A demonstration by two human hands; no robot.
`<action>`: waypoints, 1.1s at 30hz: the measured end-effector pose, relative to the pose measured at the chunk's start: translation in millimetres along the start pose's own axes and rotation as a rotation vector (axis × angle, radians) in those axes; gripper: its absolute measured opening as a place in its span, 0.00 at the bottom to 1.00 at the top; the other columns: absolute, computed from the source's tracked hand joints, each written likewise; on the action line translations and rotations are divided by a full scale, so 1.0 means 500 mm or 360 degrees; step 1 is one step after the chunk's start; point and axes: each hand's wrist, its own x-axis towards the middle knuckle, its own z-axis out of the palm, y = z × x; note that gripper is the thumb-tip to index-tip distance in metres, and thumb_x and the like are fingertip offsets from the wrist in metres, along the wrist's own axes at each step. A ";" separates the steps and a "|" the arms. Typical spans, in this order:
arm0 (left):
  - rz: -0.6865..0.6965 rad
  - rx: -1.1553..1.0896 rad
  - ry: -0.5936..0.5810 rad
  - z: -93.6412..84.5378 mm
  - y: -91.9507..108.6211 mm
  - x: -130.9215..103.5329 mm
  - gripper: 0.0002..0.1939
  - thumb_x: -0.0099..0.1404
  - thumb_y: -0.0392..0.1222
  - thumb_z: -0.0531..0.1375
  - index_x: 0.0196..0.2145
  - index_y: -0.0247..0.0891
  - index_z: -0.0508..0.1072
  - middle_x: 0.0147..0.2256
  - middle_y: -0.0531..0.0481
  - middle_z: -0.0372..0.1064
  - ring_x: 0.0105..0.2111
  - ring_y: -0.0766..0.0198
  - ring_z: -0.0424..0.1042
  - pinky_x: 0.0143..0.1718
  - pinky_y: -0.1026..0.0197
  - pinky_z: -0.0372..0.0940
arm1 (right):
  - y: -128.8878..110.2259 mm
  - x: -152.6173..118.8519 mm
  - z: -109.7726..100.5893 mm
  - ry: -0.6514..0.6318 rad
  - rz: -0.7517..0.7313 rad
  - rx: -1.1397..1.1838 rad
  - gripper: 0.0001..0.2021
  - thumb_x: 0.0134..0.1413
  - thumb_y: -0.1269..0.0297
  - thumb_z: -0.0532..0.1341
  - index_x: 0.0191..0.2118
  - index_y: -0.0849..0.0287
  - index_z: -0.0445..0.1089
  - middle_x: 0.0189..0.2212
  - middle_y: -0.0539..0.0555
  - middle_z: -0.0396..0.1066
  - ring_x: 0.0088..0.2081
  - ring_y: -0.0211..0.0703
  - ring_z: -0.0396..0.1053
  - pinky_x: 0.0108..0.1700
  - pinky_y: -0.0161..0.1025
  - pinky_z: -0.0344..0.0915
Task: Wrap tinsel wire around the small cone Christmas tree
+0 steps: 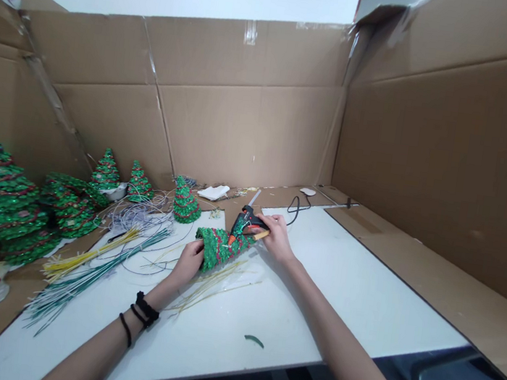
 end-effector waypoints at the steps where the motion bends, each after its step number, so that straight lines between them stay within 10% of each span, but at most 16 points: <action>1: -0.0004 0.0001 0.0003 0.000 0.000 0.000 0.09 0.55 0.34 0.51 0.23 0.34 0.69 0.24 0.49 0.69 0.26 0.63 0.64 0.30 0.64 0.59 | 0.000 0.000 -0.001 0.0004 -0.0014 -0.0010 0.18 0.52 0.58 0.57 0.47 0.58 0.70 0.33 0.57 0.70 0.41 0.52 0.57 0.48 0.49 0.58; 13: -0.0015 -0.0021 0.0001 0.000 0.004 0.000 0.09 0.55 0.34 0.51 0.24 0.34 0.70 0.26 0.49 0.71 0.28 0.63 0.65 0.32 0.64 0.61 | -0.008 0.007 -0.029 0.0148 -0.0119 -0.0222 0.17 0.54 0.57 0.55 0.48 0.55 0.68 0.45 0.56 0.71 0.45 0.53 0.59 0.51 0.50 0.52; 20: -0.0010 -0.0052 -0.0024 0.000 0.007 -0.001 0.09 0.55 0.37 0.52 0.24 0.33 0.71 0.27 0.47 0.72 0.30 0.61 0.67 0.35 0.62 0.63 | 0.038 0.013 -0.065 0.0449 0.0376 -0.0616 0.23 0.49 0.52 0.57 0.47 0.62 0.69 0.37 0.60 0.72 0.42 0.55 0.59 0.45 0.45 0.55; 25: -0.0043 -0.0156 -0.0042 0.002 0.004 -0.001 0.09 0.55 0.36 0.53 0.27 0.32 0.73 0.29 0.47 0.73 0.29 0.62 0.68 0.33 0.63 0.63 | 0.081 -0.001 -0.094 0.0206 0.0956 -0.1020 0.19 0.47 0.56 0.56 0.40 0.63 0.73 0.29 0.63 0.72 0.41 0.59 0.60 0.40 0.45 0.54; 33: -0.0046 -0.0249 -0.0083 0.000 0.002 0.002 0.11 0.54 0.35 0.54 0.30 0.32 0.76 0.30 0.47 0.75 0.32 0.60 0.70 0.34 0.63 0.64 | 0.105 -0.010 -0.078 -0.0046 0.1036 -0.1161 0.18 0.43 0.54 0.59 0.36 0.64 0.72 0.35 0.65 0.71 0.43 0.60 0.60 0.39 0.45 0.52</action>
